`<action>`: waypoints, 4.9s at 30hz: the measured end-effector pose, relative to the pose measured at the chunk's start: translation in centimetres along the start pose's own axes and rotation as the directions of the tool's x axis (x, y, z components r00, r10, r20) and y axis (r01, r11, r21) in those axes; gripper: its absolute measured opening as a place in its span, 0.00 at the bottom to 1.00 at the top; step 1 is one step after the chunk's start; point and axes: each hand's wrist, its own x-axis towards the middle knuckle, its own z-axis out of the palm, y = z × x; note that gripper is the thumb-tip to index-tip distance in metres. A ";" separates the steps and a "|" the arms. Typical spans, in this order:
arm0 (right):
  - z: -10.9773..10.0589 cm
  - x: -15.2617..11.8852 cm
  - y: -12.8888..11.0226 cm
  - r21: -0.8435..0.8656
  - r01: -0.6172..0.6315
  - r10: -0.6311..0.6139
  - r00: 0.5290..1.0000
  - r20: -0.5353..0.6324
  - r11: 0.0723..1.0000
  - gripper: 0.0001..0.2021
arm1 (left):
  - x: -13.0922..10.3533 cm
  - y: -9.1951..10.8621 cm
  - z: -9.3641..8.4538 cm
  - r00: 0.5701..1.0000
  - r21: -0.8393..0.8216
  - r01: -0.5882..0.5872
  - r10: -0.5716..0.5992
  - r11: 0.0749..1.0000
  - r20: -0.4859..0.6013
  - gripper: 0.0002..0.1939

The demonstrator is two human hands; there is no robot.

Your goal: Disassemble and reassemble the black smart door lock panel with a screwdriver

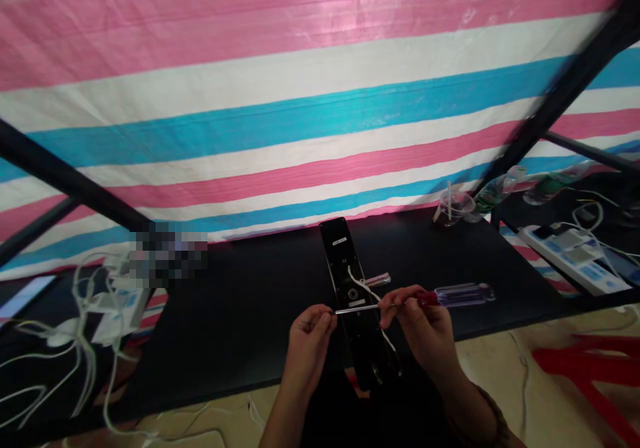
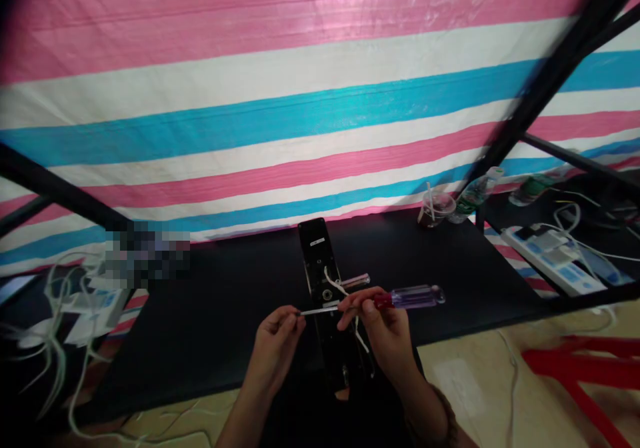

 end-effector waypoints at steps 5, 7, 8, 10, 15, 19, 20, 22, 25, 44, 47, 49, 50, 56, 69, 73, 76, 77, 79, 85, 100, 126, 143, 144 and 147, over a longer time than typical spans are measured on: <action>0.0 0.1 -1.1 -0.148 0.013 0.001 0.996 0.093 0.989 0.08 | -0.2 0.2 0.2 1.000 -0.076 0.019 -0.019 0.997 -0.006 0.20; -0.1 0.0 -2.2 -0.241 0.005 0.036 0.985 0.167 0.970 0.08 | -0.3 0.3 0.2 1.000 -0.079 0.023 -0.023 0.997 0.001 0.20; -0.2 0.0 -2.8 -0.293 0.000 0.063 0.977 0.203 0.956 0.08 | -0.3 0.4 0.2 0.999 -0.074 0.034 -0.034 0.997 0.012 0.20; -0.4 0.0 -4.3 -0.397 -0.008 0.126 0.954 0.271 0.918 0.09 | -0.5 0.4 0.3 0.997 -0.060 0.067 -0.064 0.996 0.043 0.19; -0.4 0.1 -6.9 -0.477 -0.025 0.241 0.886 0.397 0.879 0.08 | -1.1 0.2 0.4 0.989 -0.118 0.125 -0.114 0.985 0.094 0.19; 0.2 0.2 -8.1 -0.461 -0.073 0.292 0.856 0.426 0.885 0.07 | -1.5 0.3 0.4 0.982 -0.094 0.152 -0.140 0.984 0.129 0.19; 0.4 0.2 -8.3 -0.460 -0.072 0.294 0.852 0.433 0.885 0.07 | -1.6 0.4 0.4 0.980 -0.084 0.158 -0.146 0.984 0.134 0.19; 0.5 0.2 -8.9 -0.476 -0.061 0.306 0.835 0.457 0.877 0.08 | -1.9 0.5 0.3 0.974 -0.056 0.171 -0.160 0.984 0.157 0.18; 0.5 0.1 -9.6 -0.544 -0.021 0.341 0.799 0.496 0.839 0.09 | -2.2 0.7 0.1 0.950 0.032 0.196 -0.198 0.980 0.240 0.17; -0.1 0.7 -0.3 -0.510 0.135 -0.131 0.990 0.043 0.850 0.09 | 2.1 -3.3 0.7 0.954 0.437 -0.255 0.297 0.863 -0.031 0.22; -0.4 1.3 1.1 -0.564 0.157 -0.117 0.987 0.107 0.811 0.10 | 3.0 -4.5 0.8 0.957 0.477 -0.267 0.289 0.838 0.028 0.25; -0.2 1.6 1.7 -0.574 0.158 -0.096 0.986 0.136 0.804 0.09 | 3.2 -5.3 1.0 0.957 0.457 -0.274 0.286 0.846 0.046 0.28; 0.0 1.6 1.9 -0.576 0.157 -0.089 0.985 0.146 0.802 0.08 | 3.2 -5.6 1.1 0.956 0.447 -0.277 0.290 0.851 0.041 0.28; 0.4 1.9 2.6 -0.583 0.159 -0.076 0.983 0.164 0.797 0.08 | 3.3 -6.2 0.7 0.959 0.454 -0.268 0.280 0.850 0.040 0.30; 1.1 4.6 0.8 -0.647 0.325 0.045 0.872 0.487 0.690 0.09 | 2.9 -5.8 1.1 0.947 0.459 -0.288 0.320 0.841 0.008 0.28; 1.8 5.8 1.6 -0.680 0.304 0.037 0.898 0.438 0.667 0.05 | 3.0 -5.9 1.0 0.942 0.466 -0.307 0.336 0.830 0.023 0.23; 2.0 6.1 2.2 -0.679 0.272 0.051 0.908 0.415 0.682 0.06 | 3.1 -6.1 0.9 0.938 0.465 -0.315 0.345 0.827 0.021 0.23; 2.1 6.2 2.2 -0.670 0.271 0.066 0.900 0.431 0.691 0.08 | 3.1 -6.1 0.8 0.939 0.470 -0.313 0.344 0.825 0.021 0.23; 2.1 6.3 1.5 -0.659 0.267 0.111 0.874 0.473 0.703 0.10 | 3.0 -6.0 0.9 0.941 0.485 -0.303 0.337 0.820 0.017 0.24; 2.2 6.9 -0.3 -0.692 0.323 0.179 0.817 0.548 0.646 0.16 | 2.9 -5.8 1.0 0.936 0.512 -0.302 0.353 0.804 -0.002 0.24; 2.1 7.4 0.6 -0.683 0.310 0.168 0.826 0.538 0.661 0.14 | 3.4 -6.4 0.4 0.933 0.544 -0.330 0.356 0.771 0.062 0.25; 3.5 8.7 0.4 -0.745 0.536 0.344 0.666 0.662 0.397 0.14 | 2.5 -8.2 0.4 0.971 0.640 -0.171 0.239 0.749 -0.021 0.30; 3.1 8.0 1.8 -0.693 0.433 0.142 0.781 0.607 0.577 0.11 | 2.3 -8.6 0.0 0.963 0.671 -0.210 0.270 0.711 0.015 0.30; 3.0 7.9 1.8 -0.698 0.430 0.147 0.783 0.604 0.573 0.11 | 2.4 -8.7 -0.1 0.961 0.673 -0.211 0.275 0.709 0.011 0.30; 3.1 7.7 1.8 -0.715 0.430 0.130 0.802 0.582 0.551 0.09 | 2.6 -8.8 -0.3 0.959 0.676 -0.211 0.283 0.706 0.004 0.30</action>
